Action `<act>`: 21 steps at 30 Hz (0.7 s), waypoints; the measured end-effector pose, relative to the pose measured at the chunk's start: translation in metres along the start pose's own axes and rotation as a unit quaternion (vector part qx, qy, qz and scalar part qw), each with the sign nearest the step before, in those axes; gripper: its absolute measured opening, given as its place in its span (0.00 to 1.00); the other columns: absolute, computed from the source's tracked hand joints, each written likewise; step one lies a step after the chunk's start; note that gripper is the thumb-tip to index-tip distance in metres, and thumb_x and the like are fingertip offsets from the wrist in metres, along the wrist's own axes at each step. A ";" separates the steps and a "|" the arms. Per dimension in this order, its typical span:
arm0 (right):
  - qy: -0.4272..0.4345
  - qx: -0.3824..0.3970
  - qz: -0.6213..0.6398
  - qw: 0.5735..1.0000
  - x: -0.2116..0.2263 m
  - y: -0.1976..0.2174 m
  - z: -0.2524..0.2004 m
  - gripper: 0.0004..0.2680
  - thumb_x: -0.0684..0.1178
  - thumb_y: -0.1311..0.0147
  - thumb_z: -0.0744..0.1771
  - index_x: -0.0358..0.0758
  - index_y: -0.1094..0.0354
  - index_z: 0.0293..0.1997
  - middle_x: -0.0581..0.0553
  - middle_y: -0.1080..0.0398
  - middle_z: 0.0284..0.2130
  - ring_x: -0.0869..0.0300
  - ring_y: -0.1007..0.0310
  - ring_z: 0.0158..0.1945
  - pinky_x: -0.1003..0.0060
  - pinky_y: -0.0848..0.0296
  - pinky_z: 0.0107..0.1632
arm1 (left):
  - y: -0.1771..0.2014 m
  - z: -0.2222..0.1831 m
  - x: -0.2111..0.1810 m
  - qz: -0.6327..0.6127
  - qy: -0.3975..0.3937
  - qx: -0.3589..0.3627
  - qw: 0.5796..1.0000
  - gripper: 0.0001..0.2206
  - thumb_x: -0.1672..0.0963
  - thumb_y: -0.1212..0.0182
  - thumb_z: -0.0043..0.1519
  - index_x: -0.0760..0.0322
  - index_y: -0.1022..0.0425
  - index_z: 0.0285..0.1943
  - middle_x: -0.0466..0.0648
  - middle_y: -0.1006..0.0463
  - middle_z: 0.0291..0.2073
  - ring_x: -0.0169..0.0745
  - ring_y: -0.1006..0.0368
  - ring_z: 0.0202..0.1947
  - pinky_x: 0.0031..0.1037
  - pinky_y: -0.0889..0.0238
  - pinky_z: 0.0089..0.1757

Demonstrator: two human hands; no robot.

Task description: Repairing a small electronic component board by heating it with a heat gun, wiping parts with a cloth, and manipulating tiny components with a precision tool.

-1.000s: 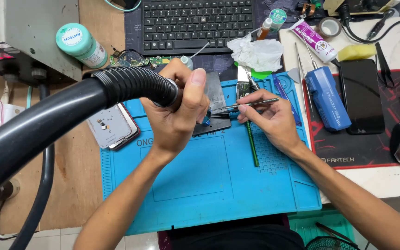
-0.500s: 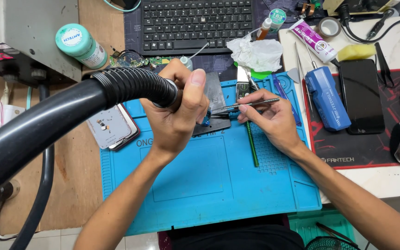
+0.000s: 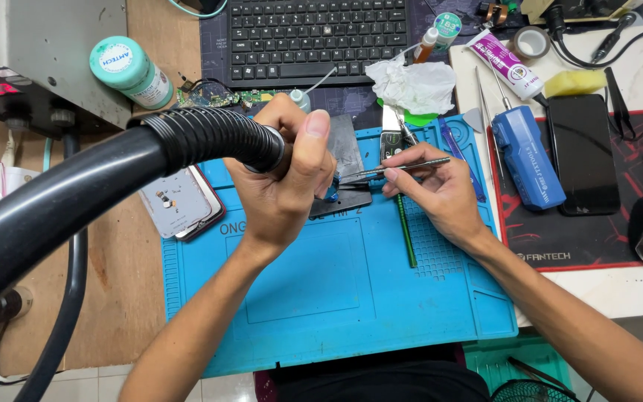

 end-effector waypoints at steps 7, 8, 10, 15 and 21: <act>-0.004 -0.006 -0.002 1.000 0.000 0.000 0.000 0.05 0.43 0.44 0.68 0.33 0.28 0.44 0.41 0.25 0.36 0.57 0.18 0.34 0.70 0.17 0.41 | -0.001 0.000 0.000 0.003 0.001 0.001 1.000 0.13 0.56 0.48 0.66 0.59 0.45 0.29 0.43 0.42 0.11 0.30 0.46 0.11 0.22 0.47 0.19; -0.001 -0.005 0.003 1.000 0.000 0.000 -0.001 0.05 0.43 0.43 0.68 0.33 0.28 0.44 0.41 0.25 0.36 0.57 0.18 0.34 0.70 0.17 0.41 | -0.001 -0.001 0.001 0.003 0.002 0.002 1.000 0.13 0.56 0.48 0.66 0.60 0.45 0.29 0.43 0.42 0.11 0.30 0.46 0.11 0.22 0.47 0.20; 0.002 -0.003 0.008 1.000 0.000 0.001 -0.001 0.05 0.43 0.43 0.68 0.34 0.28 0.44 0.42 0.25 0.36 0.57 0.19 0.33 0.70 0.17 0.41 | -0.001 -0.001 0.001 0.004 0.001 0.003 1.000 0.13 0.56 0.48 0.66 0.60 0.45 0.29 0.44 0.41 0.12 0.30 0.45 0.11 0.22 0.47 0.20; 0.002 -0.003 -0.006 1.000 0.000 0.002 -0.002 0.04 0.43 0.44 0.68 0.35 0.28 0.44 0.43 0.24 0.36 0.57 0.17 0.35 0.71 0.19 0.42 | -0.001 -0.001 -0.001 0.002 -0.002 0.008 1.000 0.13 0.56 0.48 0.66 0.60 0.45 0.29 0.43 0.42 0.12 0.30 0.46 0.11 0.22 0.47 0.20; -0.012 -0.011 0.023 1.000 -0.003 0.003 -0.005 0.04 0.43 0.43 0.68 0.34 0.28 0.45 0.43 0.25 0.37 0.57 0.17 0.36 0.70 0.18 0.44 | -0.001 -0.002 0.000 0.000 0.005 0.006 1.000 0.13 0.56 0.48 0.66 0.60 0.45 0.29 0.42 0.42 0.12 0.30 0.46 0.11 0.22 0.47 0.19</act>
Point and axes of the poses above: each hand's wrist, its own z-axis towards the middle knuckle, its own y-axis out of the back of the hand, x = y × z, the point moved 4 cm from there along z, towards the middle knuckle
